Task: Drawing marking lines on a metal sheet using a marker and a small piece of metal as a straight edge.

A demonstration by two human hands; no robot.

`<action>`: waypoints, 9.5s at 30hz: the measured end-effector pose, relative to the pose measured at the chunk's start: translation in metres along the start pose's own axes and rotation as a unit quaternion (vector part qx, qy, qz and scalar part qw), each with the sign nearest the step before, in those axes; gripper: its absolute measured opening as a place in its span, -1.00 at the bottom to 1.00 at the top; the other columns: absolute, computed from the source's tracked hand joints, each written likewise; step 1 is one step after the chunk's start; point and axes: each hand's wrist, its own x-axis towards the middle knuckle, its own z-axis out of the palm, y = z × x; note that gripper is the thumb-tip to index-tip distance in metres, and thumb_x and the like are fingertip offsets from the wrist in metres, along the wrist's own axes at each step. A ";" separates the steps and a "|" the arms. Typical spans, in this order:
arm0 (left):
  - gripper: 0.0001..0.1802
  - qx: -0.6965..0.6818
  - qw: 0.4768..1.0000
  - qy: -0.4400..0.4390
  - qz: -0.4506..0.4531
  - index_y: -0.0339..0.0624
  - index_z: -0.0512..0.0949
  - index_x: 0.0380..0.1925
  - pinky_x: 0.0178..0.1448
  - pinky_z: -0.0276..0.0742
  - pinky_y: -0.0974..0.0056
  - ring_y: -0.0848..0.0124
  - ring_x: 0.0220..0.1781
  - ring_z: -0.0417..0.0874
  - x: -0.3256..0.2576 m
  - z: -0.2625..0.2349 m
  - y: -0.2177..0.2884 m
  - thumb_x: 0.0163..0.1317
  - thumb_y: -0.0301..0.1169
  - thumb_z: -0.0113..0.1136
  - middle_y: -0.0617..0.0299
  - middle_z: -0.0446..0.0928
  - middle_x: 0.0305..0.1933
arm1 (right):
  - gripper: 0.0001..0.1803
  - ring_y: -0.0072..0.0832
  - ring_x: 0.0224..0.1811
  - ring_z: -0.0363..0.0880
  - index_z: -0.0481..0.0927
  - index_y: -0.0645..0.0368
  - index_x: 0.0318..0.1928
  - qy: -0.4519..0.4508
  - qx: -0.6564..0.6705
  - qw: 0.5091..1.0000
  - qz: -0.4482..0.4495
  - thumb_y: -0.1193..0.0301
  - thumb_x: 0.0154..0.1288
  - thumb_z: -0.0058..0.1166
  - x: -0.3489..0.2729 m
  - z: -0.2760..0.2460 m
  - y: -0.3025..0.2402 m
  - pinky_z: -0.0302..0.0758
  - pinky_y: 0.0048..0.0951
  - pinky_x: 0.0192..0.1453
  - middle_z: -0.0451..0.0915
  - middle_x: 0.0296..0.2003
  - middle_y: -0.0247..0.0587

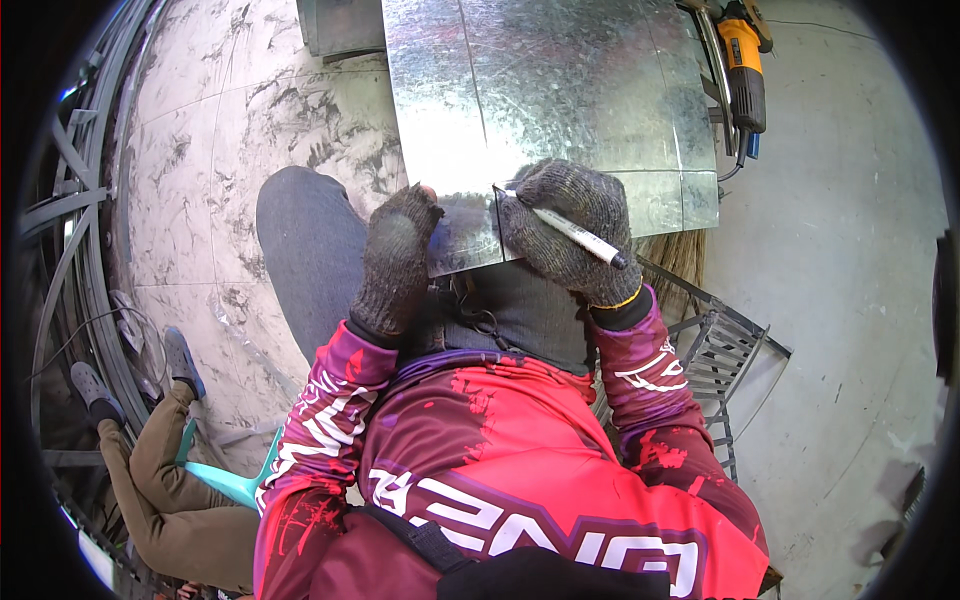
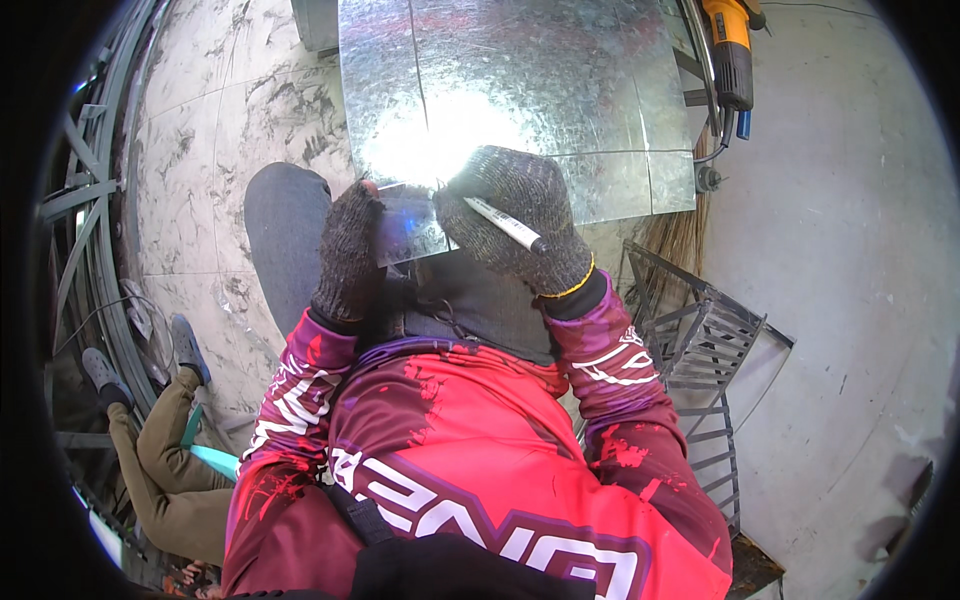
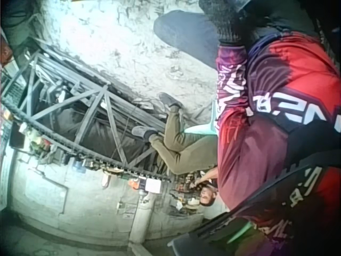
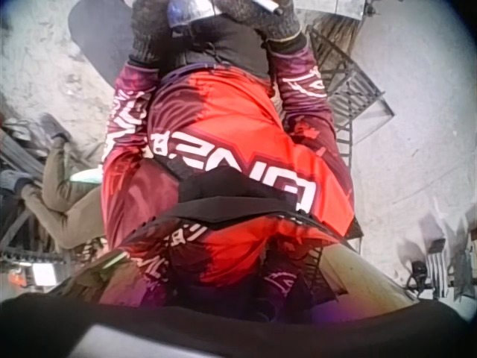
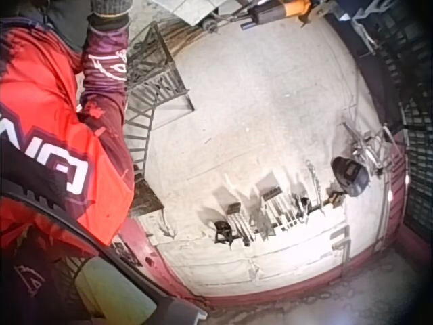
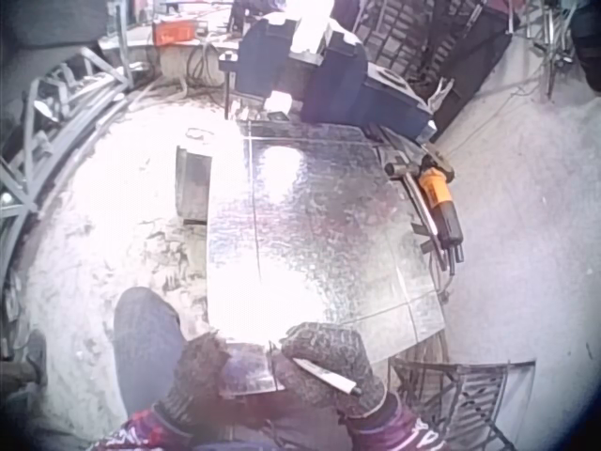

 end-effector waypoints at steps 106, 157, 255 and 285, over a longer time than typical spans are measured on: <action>-0.81 -0.033 0.999 -0.012 -0.031 -0.34 0.52 -0.16 0.01 0.46 0.00 -0.06 -0.08 0.56 0.014 0.002 0.008 0.37 -0.44 0.00 -0.10 0.52 -0.22 | -0.88 -0.18 -0.44 0.57 0.63 0.02 -0.39 0.047 -0.023 0.999 0.005 0.33 0.06 0.29 -0.021 0.010 0.003 0.47 -0.20 -0.39 0.57 -0.46 -0.21; -0.73 0.010 0.999 -0.036 -0.027 -0.31 0.53 -0.04 0.19 0.41 0.00 -0.04 0.08 0.54 0.004 0.007 -0.001 0.38 -0.40 0.00 -0.09 0.55 -0.04 | -0.81 -0.22 -0.37 0.68 0.59 0.15 -0.32 -0.002 -0.064 0.998 -0.001 0.50 0.05 0.34 -0.028 0.002 -0.005 0.58 -0.30 -0.32 0.66 -0.39 -0.16; -0.69 0.001 0.998 -0.046 -0.049 -0.25 0.55 0.03 0.33 0.37 0.03 0.00 0.24 0.50 0.003 0.009 -0.002 0.34 -0.43 0.01 -0.05 0.53 0.14 | -0.80 -0.17 -0.35 0.69 0.58 0.20 -0.32 0.023 0.025 0.999 0.014 0.58 0.02 0.33 -0.042 0.002 -0.011 0.59 -0.28 -0.28 0.65 -0.39 -0.04; -0.67 -0.115 0.978 -0.071 -0.158 -0.26 0.55 0.04 0.24 0.38 0.04 -0.01 0.13 0.53 -0.001 0.019 -0.010 0.33 -0.42 0.00 -0.05 0.57 0.04 | -0.82 -0.19 -0.40 0.62 0.59 0.12 -0.37 0.038 0.044 0.997 0.041 0.48 -0.03 0.31 -0.047 0.006 -0.011 0.55 -0.24 -0.30 0.63 -0.40 -0.15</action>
